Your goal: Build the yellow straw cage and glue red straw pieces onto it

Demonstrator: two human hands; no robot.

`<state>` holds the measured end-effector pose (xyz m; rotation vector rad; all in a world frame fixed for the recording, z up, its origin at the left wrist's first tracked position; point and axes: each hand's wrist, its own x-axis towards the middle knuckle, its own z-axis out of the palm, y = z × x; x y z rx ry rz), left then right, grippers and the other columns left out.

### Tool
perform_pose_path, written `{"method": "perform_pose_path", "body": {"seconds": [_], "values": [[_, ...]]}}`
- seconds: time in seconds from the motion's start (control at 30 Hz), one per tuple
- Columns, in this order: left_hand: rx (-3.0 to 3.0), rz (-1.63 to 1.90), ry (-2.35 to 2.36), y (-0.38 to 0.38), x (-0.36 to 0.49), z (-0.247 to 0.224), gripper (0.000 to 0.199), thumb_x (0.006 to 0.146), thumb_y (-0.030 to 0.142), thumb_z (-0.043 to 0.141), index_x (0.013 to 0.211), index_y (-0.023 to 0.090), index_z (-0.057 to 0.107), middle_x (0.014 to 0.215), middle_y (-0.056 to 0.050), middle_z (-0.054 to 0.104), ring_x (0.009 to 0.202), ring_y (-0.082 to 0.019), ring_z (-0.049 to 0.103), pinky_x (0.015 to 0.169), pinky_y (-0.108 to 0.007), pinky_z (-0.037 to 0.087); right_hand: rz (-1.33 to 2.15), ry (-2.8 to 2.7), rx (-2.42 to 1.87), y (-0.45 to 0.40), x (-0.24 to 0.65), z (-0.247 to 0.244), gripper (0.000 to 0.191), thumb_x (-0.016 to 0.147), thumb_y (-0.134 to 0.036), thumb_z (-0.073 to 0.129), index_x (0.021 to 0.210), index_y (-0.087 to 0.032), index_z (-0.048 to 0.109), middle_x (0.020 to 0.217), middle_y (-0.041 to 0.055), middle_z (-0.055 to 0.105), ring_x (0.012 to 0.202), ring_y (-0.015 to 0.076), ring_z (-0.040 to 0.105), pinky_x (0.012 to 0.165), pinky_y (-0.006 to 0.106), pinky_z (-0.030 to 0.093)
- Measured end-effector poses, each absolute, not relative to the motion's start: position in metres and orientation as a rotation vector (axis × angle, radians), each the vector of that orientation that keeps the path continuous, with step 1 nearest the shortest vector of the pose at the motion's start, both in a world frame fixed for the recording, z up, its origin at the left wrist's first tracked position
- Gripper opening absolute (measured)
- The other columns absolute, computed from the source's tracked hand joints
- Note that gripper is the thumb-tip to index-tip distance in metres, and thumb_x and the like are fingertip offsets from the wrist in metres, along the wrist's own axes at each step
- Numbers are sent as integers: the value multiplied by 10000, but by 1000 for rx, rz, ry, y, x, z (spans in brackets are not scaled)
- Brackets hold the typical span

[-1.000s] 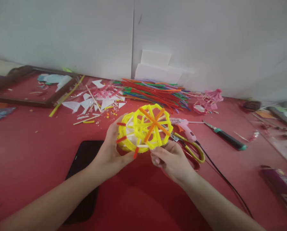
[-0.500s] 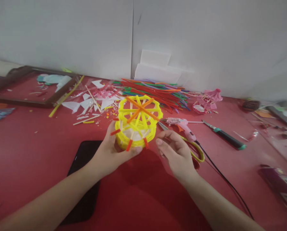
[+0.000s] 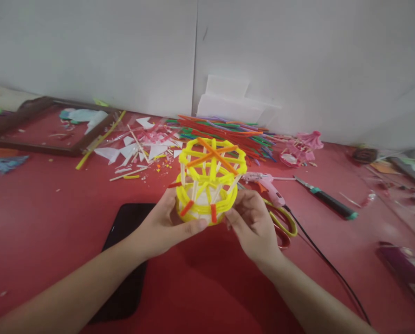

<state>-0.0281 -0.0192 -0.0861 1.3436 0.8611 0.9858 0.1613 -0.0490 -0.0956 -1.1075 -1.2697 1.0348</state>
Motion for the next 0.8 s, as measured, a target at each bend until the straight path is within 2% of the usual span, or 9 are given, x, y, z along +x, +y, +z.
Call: {"method": "perform_pose_path", "body": {"seconds": [0.1, 0.17, 0.33, 0.4, 0.5, 0.63, 0.73, 0.8], "values": [[1243, 1059, 844, -20, -29, -89, 672, 686, 327, 805, 1249, 306, 439, 1222, -78, 676, 1058, -293, 692, 816, -405, 625, 1009, -1248, -1118, -48, 162, -96, 186, 873, -348, 642, 1014, -248, 574, 754, -18, 578, 591, 116, 520, 519, 240, 443], [1184, 1054, 817, -20, -29, -90, 756, 685, 293, 809, 1303, 348, 376, 1279, -74, 641, 1089, -293, 679, 829, -412, 623, 979, -1338, -1150, -48, 164, -96, 147, 884, -360, 625, 962, -236, 626, 729, -5, 585, 589, 125, 512, 529, 254, 434], [1221, 1070, 752, -17, -28, -92, 621, 761, 276, 749, 1277, 320, 407, 1384, -93, 549, 1232, -293, 590, 963, -462, 557, 903, -1470, -1211, -50, 166, -92, 131, 909, -332, 589, 849, -224, 631, 691, 2, 581, 563, 127, 502, 535, 265, 418], [1277, 1071, 733, -17, -28, -94, 670, 739, 262, 769, 1292, 324, 395, 1414, -92, 523, 1252, -294, 573, 993, -477, 536, 858, -1503, -1244, -51, 165, -91, 126, 911, -313, 586, 831, -222, 619, 664, -5, 570, 553, 127, 507, 535, 265, 416], [1443, 1055, 825, -19, -27, -97, 683, 660, 260, 832, 1233, 287, 462, 1351, -86, 581, 1248, -304, 573, 1038, -499, 497, 773, -1571, -1266, -53, 163, -91, 115, 908, -282, 587, 816, -218, 614, 679, 1, 585, 574, 132, 535, 549, 267, 429], [1375, 1046, 866, -18, -25, -93, 509, 704, 301, 796, 1121, 225, 515, 1207, -96, 682, 1118, -290, 662, 959, -490, 553, 656, -1721, -1194, -54, 161, -87, 94, 914, -228, 565, 876, -214, 650, 740, 24, 651, 633, 145, 596, 593, 274, 468], [1266, 1070, 881, -15, -23, -91, 509, 686, 282, 807, 1096, 206, 514, 1194, -104, 693, 1099, -288, 674, 946, -478, 558, 476, -1805, -1215, -47, 170, -83, 136, 922, -223, 545, 903, -210, 678, 817, 45, 710, 733, 167, 648, 697, 299, 498], [1182, 1096, 899, -14, -22, -90, 551, 650, 262, 828, 1096, 203, 509, 1218, -107, 682, 1112, -292, 667, 959, -469, 551, 255, -1782, -1374, -36, 189, -82, 173, 921, -268, 529, 884, -201, 685, 847, 61, 723, 778, 189, 657, 740, 324, 495]]}}
